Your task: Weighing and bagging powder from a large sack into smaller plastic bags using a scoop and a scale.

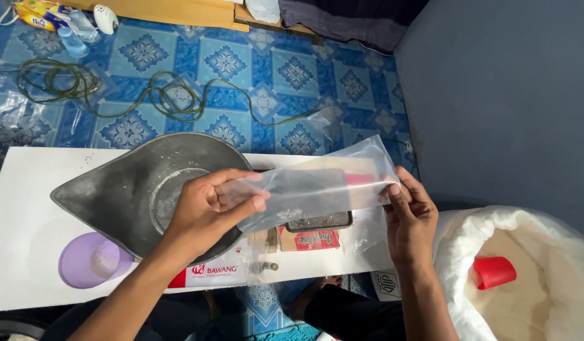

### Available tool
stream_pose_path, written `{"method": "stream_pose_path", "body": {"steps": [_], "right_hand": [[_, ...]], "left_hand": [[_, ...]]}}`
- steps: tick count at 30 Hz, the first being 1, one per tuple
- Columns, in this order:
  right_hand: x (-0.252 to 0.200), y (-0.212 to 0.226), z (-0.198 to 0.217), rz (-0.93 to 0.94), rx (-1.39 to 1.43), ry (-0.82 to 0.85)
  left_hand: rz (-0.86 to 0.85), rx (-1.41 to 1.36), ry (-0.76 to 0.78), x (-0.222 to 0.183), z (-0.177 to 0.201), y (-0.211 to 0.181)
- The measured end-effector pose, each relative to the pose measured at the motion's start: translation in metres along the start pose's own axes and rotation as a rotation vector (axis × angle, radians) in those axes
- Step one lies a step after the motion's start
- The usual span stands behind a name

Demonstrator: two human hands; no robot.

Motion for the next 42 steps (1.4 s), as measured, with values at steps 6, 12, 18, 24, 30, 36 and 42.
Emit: {"method": "stream_pose_path", "body": {"steps": [6,12,18,24,30,36,42], "right_hand": [[0.01,-0.015,0.013,-0.067,0.059,0.016],[0.017,-0.035,0.028,-0.114,0.123,0.034],[0.026,-0.054,0.049,-0.122,0.237,0.111],[0.013,-0.031,0.04,0.097,0.265,0.066],[-0.056,0.063,-0.032,0.643,-0.248,-0.015],[-0.077,0.083,-0.078,0.719,-0.309,0.266],[-0.082,0.085,-0.095,0.546,-0.262,0.305]], "left_hand": [[-0.024,0.054,0.007,0.003,0.001,0.001],[-0.02,-0.016,0.049,0.005,0.0,0.005],[-0.059,-0.011,0.053,0.0,-0.007,-0.003],[-0.381,0.408,-0.077,-0.004,-0.011,-0.01],[-0.471,0.35,0.026,-0.012,-0.039,-0.013],[-0.448,0.337,0.192,-0.023,-0.07,-0.019],[-0.401,0.241,0.122,-0.018,-0.074,-0.016]]}}
Point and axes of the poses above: each hand's wrist, its own x-axis towards the middle knuckle, its own z-axis out of the back of the hand, y = z × x, the point moved 3 cm from there along x, towards the middle knuckle, and after that the axes turned 7 degrees about -x, right-handed, at the moved point
